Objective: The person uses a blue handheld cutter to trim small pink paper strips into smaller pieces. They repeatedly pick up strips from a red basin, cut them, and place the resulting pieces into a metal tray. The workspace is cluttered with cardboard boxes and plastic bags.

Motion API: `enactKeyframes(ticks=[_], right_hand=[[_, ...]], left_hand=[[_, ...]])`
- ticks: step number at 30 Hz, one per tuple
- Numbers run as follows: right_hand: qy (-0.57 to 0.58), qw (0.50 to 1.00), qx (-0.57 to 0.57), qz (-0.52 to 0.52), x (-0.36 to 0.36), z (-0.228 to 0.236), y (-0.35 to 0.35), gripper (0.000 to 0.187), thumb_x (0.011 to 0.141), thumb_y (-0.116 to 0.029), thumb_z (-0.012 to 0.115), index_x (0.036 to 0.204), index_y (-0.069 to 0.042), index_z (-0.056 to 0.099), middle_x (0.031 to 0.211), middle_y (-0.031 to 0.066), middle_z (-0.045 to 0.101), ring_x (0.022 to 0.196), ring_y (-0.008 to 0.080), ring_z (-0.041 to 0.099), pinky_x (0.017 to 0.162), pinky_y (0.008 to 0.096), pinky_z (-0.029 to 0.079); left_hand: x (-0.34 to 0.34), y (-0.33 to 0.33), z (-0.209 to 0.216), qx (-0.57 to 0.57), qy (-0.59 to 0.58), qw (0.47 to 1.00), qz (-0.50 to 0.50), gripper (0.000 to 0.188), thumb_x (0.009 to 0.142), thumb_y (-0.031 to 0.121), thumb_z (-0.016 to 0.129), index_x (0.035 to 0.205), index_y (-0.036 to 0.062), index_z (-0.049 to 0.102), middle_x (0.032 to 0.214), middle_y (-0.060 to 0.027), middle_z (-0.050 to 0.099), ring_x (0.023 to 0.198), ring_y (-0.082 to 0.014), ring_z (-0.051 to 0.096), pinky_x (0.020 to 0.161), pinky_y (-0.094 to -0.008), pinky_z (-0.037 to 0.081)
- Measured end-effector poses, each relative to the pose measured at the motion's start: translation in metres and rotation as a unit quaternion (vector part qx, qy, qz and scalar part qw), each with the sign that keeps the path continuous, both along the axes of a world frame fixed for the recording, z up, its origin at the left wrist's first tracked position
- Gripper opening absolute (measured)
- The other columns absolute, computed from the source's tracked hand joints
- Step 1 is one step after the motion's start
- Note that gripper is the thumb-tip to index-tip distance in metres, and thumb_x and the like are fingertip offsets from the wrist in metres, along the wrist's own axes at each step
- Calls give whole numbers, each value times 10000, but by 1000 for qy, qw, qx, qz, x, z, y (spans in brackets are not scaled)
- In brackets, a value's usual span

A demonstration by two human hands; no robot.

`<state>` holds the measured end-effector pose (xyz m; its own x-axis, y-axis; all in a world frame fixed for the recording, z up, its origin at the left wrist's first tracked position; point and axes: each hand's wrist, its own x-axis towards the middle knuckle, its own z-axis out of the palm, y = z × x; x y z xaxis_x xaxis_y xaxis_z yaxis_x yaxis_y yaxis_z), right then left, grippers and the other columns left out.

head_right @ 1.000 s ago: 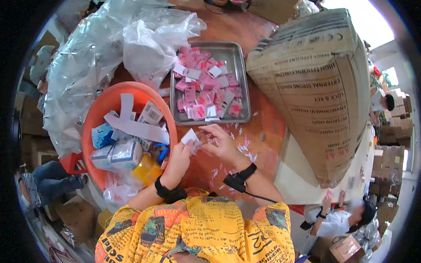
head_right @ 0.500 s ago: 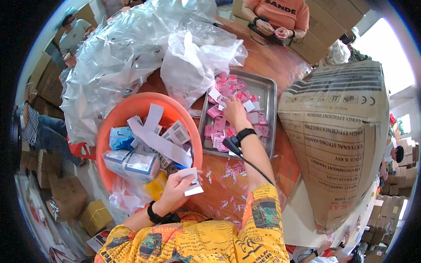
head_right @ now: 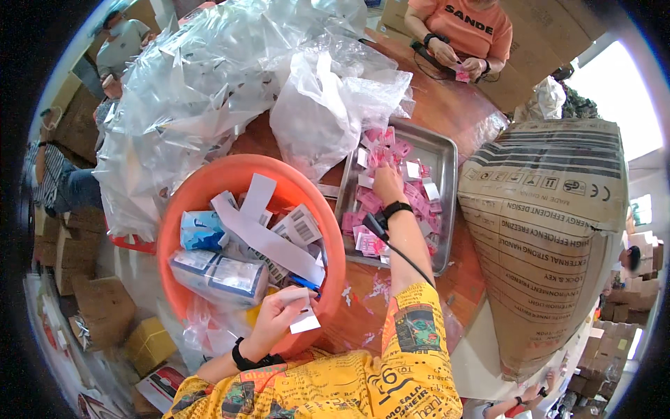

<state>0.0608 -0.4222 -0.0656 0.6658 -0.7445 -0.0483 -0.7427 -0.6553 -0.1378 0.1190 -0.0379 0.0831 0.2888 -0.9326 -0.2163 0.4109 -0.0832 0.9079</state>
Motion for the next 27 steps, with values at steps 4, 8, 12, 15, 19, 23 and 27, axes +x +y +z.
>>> enactKeyframes(ticks=[4, 8, 12, 15, 19, 23, 27], right_hand=[[-216, 974, 61, -14, -58, 6, -7, 221, 771, -75, 529, 945, -57, 664, 1041, 125, 598, 971, 307, 567, 843, 369, 446], [-454, 884, 92, -70, -86, 45, 3, 138, 757, -51, 618, 869, 11, 670, 831, 95, 657, 749, 172, 617, 701, 252, 477], [-550, 777, 265, -156, -108, 68, 14, 136, 786, -23, 613, 905, 40, 628, 790, 83, 644, 646, 112, 603, 577, 235, 500], [-556, 776, 268, -128, -126, 79, 25, 143, 769, 7, 619, 908, 40, 627, 799, 74, 639, 664, 112, 604, 588, 233, 502], [-606, 725, 317, -88, -146, 104, 52, 241, 756, 15, 630, 994, 33, 602, 811, 55, 629, 684, 92, 595, 582, 196, 481], [-573, 734, 359, -62, -184, 137, 91, 272, 756, -2, 637, 1021, 38, 589, 806, 45, 627, 678, 80, 584, 572, 196, 470], [-537, 745, 392, -56, -219, 164, 140, 173, 758, -13, 642, 925, 32, 627, 779, 51, 630, 671, 85, 582, 599, 202, 464]], left_hand=[[-7, 0, -1, 33, 112, 993, -11, 212, 900, 91, 478, 1064, -14, 562, 897, -28, 595, 816, -87, 567, 722, -232, 464], [-21, 5, -6, 36, 65, 997, 3, 248, 895, 90, 440, 1096, -35, 515, 895, -71, 616, 829, -127, 599, 727, -258, 485], [-46, 2, -7, -9, 106, 994, 30, 214, 892, 75, 438, 1083, -12, 481, 916, -70, 592, 831, -130, 588, 730, -278, 491], [-68, -3, 4, 7, 16, 1000, -9, 214, 887, 68, 438, 1085, -9, 466, 913, -74, 580, 846, -146, 588, 732, -288, 493], [-106, -12, -3, 12, 19, 1000, 5, 220, 885, 82, 434, 1088, 0, 460, 956, -93, 572, 856, -161, 589, 722, -315, 513], [-127, -29, -6, 4, 71, 997, -12, 253, 878, 76, 446, 1110, -20, 473, 981, -91, 576, 837, -160, 593, 710, -298, 518], [-137, -46, -12, -27, 14, 998, -51, 227, 852, 80, 522, 1046, -32, 557, 882, -29, 607, 778, -89, 576, 682, -227, 467]])
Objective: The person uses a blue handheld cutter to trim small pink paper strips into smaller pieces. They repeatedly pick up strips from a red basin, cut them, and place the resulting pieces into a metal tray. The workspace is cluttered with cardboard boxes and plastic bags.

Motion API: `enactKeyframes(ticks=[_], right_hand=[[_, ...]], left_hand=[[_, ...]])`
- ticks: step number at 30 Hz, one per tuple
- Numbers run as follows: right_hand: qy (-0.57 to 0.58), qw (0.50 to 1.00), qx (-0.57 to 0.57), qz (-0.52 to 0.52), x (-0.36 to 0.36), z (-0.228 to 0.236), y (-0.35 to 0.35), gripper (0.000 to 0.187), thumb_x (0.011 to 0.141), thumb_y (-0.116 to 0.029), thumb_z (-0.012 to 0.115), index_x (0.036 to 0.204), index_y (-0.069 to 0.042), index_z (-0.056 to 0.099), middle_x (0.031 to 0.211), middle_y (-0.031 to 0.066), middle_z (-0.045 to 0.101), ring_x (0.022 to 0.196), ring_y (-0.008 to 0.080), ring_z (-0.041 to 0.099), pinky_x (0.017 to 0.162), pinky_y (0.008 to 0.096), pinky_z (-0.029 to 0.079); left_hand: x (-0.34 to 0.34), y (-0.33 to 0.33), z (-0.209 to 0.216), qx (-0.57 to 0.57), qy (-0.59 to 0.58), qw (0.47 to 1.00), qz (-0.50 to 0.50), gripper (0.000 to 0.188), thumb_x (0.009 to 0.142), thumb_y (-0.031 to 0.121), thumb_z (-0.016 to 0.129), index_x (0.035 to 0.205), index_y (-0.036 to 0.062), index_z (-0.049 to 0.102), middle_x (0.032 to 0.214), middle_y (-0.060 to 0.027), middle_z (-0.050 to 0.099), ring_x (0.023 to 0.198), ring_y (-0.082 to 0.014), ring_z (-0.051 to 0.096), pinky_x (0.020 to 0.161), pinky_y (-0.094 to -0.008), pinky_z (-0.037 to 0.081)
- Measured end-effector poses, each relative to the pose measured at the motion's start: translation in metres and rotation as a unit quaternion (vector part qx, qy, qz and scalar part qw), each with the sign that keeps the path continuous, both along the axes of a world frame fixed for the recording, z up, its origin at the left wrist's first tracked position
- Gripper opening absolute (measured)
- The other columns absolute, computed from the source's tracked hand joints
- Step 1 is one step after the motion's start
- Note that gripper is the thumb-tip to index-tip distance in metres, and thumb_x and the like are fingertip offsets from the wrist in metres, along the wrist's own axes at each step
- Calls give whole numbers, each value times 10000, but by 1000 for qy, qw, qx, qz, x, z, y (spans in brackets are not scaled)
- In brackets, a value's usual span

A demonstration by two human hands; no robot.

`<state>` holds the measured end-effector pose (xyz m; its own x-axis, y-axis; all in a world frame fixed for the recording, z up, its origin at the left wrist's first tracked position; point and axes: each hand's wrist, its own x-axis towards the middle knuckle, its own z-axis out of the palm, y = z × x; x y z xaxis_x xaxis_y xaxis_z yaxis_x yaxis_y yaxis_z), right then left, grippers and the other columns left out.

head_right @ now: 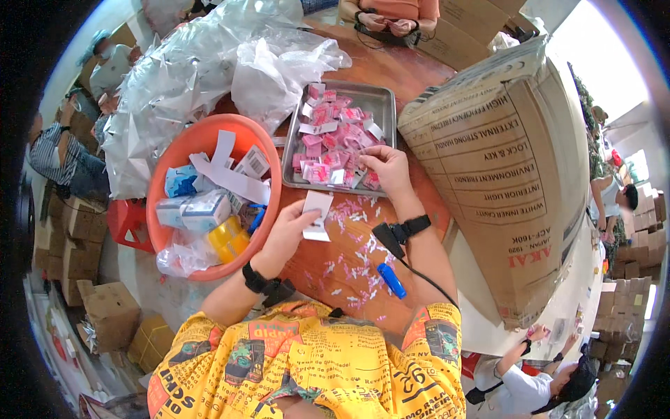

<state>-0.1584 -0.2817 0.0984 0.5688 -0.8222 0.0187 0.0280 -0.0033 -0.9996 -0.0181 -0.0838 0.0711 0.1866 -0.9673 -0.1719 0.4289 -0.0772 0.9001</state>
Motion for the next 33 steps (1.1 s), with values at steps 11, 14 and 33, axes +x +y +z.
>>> enactKeyframes(ticks=[11, 14, 33], right_hand=[[10, 1000, 17, 11, -63, 7, 109, 86, 775, -24, 631, 848, 21, 638, 733, 32, 628, 634, 75, 559, 588, 211, 446], [4, 1000, 19, -8, -78, 14, 121, 79, 777, -35, 639, 843, 7, 631, 740, 29, 624, 654, 63, 550, 596, 204, 441], [3, 997, -74, -33, -95, 19, 146, 65, 795, -44, 605, 843, -24, 566, 799, -10, 564, 717, 50, 522, 625, 192, 426]], left_hand=[[-38, -6, 19, -8, 100, 986, -133, 287, 863, 192, 563, 1083, 8, 544, 900, -42, 615, 766, -108, 603, 662, -241, 493], [-47, -6, 20, -4, 81, 986, -146, 277, 869, 189, 553, 1084, 13, 546, 879, -39, 619, 747, -109, 607, 640, -242, 497], [-63, 2, 15, -45, -82, 965, -243, 177, 863, 117, 521, 1010, 18, 529, 824, -12, 590, 725, -86, 565, 629, -235, 464]])
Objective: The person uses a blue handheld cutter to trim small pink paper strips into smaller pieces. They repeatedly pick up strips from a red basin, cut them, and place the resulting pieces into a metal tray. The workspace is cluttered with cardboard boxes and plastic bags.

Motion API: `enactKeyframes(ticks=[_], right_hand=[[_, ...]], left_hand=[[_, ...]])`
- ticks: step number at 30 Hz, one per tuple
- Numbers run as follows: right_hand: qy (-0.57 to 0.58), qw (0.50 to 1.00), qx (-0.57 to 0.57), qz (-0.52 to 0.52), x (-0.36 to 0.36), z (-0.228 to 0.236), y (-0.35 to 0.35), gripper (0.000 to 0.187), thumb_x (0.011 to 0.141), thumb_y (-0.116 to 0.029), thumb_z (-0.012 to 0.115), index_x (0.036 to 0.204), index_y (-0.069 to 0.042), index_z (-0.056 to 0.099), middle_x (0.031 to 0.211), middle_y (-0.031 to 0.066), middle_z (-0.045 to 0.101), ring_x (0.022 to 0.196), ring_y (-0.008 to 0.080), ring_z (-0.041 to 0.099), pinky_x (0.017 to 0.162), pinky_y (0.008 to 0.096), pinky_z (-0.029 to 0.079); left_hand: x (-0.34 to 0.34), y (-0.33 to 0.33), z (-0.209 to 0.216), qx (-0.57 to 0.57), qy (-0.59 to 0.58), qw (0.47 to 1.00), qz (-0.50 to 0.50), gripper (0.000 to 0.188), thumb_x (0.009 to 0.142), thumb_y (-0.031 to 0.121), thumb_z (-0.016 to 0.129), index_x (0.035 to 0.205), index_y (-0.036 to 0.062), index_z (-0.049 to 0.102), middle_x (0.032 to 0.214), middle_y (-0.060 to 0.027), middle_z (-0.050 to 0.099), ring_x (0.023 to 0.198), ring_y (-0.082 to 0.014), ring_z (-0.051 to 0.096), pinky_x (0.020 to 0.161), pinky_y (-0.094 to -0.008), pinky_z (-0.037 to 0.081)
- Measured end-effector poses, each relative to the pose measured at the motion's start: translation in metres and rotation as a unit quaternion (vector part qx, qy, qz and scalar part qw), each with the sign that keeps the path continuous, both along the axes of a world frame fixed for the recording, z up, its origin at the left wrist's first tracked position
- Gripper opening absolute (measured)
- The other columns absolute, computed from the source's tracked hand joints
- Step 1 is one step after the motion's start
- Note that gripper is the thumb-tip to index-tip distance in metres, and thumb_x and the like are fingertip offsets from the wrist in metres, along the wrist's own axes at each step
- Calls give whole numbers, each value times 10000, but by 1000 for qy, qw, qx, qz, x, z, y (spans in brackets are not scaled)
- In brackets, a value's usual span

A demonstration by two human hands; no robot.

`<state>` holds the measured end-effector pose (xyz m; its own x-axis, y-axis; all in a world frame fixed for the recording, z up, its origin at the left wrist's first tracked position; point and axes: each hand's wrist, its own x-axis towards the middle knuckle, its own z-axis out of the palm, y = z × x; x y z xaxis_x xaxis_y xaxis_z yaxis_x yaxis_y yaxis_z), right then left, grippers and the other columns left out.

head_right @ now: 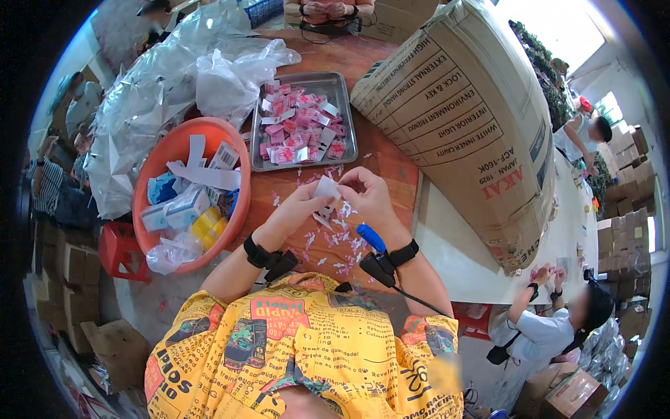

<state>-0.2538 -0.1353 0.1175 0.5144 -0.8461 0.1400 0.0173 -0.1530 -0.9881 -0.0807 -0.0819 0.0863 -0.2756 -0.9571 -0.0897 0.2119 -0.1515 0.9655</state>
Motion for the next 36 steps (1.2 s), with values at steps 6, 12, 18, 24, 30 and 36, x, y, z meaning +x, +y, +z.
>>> enactKeyframes(ticks=[6, 12, 18, 24, 30, 36], right_hand=[[23, 999, -47, 11, 8, 8, -3, 170, 738, -40, 635, 887, -42, 554, 779, -19, 572, 675, 35, 509, 589, 187, 410], [143, 984, -90, 63, 15, 11, -6, 277, 727, -57, 630, 993, -52, 553, 841, -11, 584, 689, 31, 527, 596, 182, 409], [68, 996, -41, 43, 15, 11, -12, 348, 708, -39, 638, 1045, -43, 551, 795, -1, 586, 652, 45, 519, 591, 201, 429], [73, 996, -56, -5, 8, 20, -14, 247, 713, -36, 647, 955, -24, 599, 787, 8, 598, 657, 55, 519, 587, 191, 413], [96, 991, -88, -13, 3, 26, -20, 164, 741, -17, 632, 903, -12, 613, 791, 12, 612, 673, 52, 532, 592, 191, 420], [2, 999, 14, -33, -2, 38, -27, 168, 757, -6, 628, 922, 6, 598, 815, 30, 624, 714, 68, 569, 619, 197, 446]], left_hand=[[1, 1, 3, -8, -67, 997, -45, 205, 863, 134, 537, 1020, 4, 521, 830, -8, 587, 725, -81, 560, 616, -232, 460], [-5, -1, -4, 14, -57, 997, -59, 221, 847, 116, 537, 1030, -1, 497, 811, -23, 566, 681, -92, 561, 579, -232, 453], [9, -11, -11, -14, -37, 997, -72, 264, 841, 123, 542, 1065, -4, 483, 843, -17, 569, 768, -100, 558, 671, -244, 459], [1, -9, -3, -33, -12, 988, 153, 321, 874, 147, 520, 1159, 12, 461, 974, -44, 542, 893, -93, 513, 748, -250, 439], [12, -17, 30, -214, -12, 965, 152, 343, 897, 218, 515, 1146, -16, 489, 1027, -76, 545, 946, -139, 526, 805, -279, 441], [13, -17, 30, -146, 85, 984, 64, 338, 914, 239, 468, 1144, -4, 514, 1090, -88, 560, 1016, -148, 523, 873, -291, 404]])
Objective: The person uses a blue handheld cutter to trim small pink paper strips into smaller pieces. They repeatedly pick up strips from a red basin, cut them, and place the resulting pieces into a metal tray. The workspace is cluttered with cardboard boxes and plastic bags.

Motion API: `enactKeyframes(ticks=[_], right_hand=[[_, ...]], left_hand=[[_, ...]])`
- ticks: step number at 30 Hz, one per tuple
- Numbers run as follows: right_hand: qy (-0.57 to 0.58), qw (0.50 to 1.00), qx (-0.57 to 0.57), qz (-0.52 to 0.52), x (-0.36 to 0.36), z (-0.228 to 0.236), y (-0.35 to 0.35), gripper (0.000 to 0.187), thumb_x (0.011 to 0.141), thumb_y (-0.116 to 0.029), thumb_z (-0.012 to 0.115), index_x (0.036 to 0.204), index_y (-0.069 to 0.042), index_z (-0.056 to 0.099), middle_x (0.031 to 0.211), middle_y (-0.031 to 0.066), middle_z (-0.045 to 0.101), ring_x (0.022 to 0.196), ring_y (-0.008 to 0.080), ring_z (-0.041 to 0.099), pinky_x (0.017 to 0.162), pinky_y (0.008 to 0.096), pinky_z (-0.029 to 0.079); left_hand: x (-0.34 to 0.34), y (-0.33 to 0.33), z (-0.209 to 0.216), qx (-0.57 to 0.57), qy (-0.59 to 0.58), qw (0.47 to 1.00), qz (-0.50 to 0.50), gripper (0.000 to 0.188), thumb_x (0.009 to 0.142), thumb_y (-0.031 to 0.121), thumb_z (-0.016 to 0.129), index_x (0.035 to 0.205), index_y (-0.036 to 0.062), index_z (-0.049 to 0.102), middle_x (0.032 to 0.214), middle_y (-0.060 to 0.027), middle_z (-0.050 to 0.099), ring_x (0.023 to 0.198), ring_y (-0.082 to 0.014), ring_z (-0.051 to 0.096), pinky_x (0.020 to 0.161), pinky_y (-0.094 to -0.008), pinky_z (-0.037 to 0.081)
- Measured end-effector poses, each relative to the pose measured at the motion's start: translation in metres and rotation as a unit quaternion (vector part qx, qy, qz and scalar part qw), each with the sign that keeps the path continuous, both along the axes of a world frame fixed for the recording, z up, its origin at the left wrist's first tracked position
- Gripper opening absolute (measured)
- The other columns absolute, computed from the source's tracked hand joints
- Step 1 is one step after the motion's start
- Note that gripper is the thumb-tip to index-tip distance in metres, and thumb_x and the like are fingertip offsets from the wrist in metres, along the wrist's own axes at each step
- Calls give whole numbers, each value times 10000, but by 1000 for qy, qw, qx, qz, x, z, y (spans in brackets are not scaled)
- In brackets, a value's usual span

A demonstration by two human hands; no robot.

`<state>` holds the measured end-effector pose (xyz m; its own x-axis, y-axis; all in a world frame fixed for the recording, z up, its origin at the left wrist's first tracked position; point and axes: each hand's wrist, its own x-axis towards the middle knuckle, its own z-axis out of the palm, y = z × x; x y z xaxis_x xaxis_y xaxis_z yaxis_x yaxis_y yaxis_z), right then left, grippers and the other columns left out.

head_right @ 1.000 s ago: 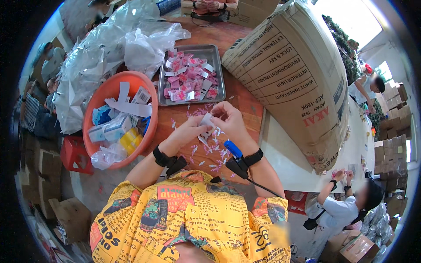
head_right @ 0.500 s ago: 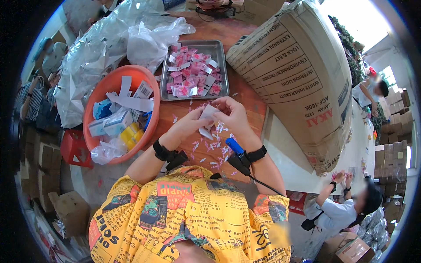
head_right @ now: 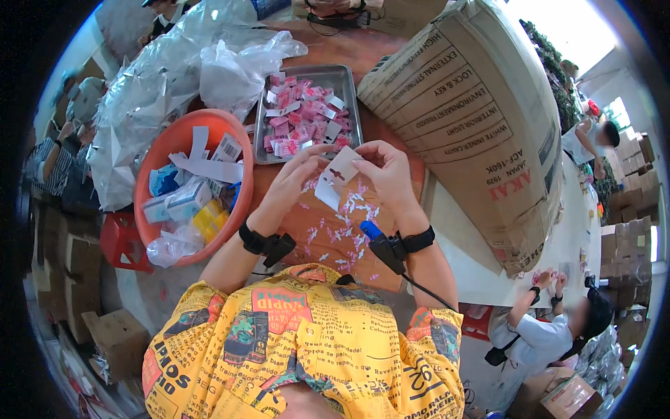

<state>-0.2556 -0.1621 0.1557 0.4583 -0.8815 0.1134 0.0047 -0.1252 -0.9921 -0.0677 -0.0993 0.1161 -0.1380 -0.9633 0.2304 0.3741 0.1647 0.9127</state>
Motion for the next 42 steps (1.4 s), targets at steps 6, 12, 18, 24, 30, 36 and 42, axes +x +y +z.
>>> enactKeyframes(ticks=[6, 12, 18, 24, 30, 36, 42], right_hand=[[-14, 1000, 6, -6, -5, -10, -6, 175, 768, -27, 628, 938, -1, 597, 818, 25, 627, 694, 59, 557, 595, 193, 431], [-76, 995, 63, 12, -10, -19, -3, 148, 811, -58, 616, 946, 1, 611, 817, 0, 612, 705, 43, 536, 627, 187, 432], [-29, 999, 28, 13, -10, -12, 8, 137, 821, -68, 610, 940, 1, 622, 812, -10, 610, 714, 34, 531, 624, 185, 425], [-30, 998, 33, 33, -17, -12, 7, 151, 800, -53, 628, 940, 4, 624, 812, 0, 618, 739, 49, 544, 663, 196, 436], [-31, 997, 32, 63, -14, -10, 10, 167, 801, -43, 624, 960, 5, 618, 843, 7, 619, 776, 68, 555, 700, 218, 447], [-55, 998, -31, -32, -6, -22, 10, 241, 814, -43, 603, 1049, -3, 567, 834, 11, 607, 763, 61, 554, 658, 190, 436], [-113, 990, 73, -52, 3, -36, 27, 238, 821, -35, 589, 1054, -5, 556, 873, 16, 605, 720, 52, 546, 590, 183, 431]], left_hand=[[-3, 0, -14, -30, -74, 997, -7, 253, 791, -3, 582, 1041, -12, 546, 937, -68, 613, 880, -111, 572, 773, -251, 450], [-16, 0, -11, 22, -69, 993, 93, 199, 783, 5, 621, 967, -15, 549, 867, -69, 621, 840, -113, 592, 749, -227, 465], [-24, 3, -13, 19, -46, 994, 100, 292, 783, 5, 627, 1048, -2, 505, 934, -63, 597, 834, -95, 581, 727, -211, 459], [-19, 1, -2, 110, -7, 994, -3, 269, 903, 220, 504, 1037, -13, 523, 969, -57, 592, 923, -98, 549, 773, -235, 435], [-22, 3, 1, 192, 102, 966, -138, 341, 950, 288, 402, 1121, 15, 515, 985, -36, 584, 874, -135, 573, 733, -282, 477], [-22, -1, -12, 174, 140, 971, -90, 280, 898, 185, 524, 1094, -15, 536, 934, -52, 607, 830, -138, 609, 699, -273, 501], [-30, -8, -22, 167, 155, 973, 28, 276, 849, 94, 585, 1091, -30, 534, 958, -69, 610, 824, -112, 603, 704, -241, 503]])
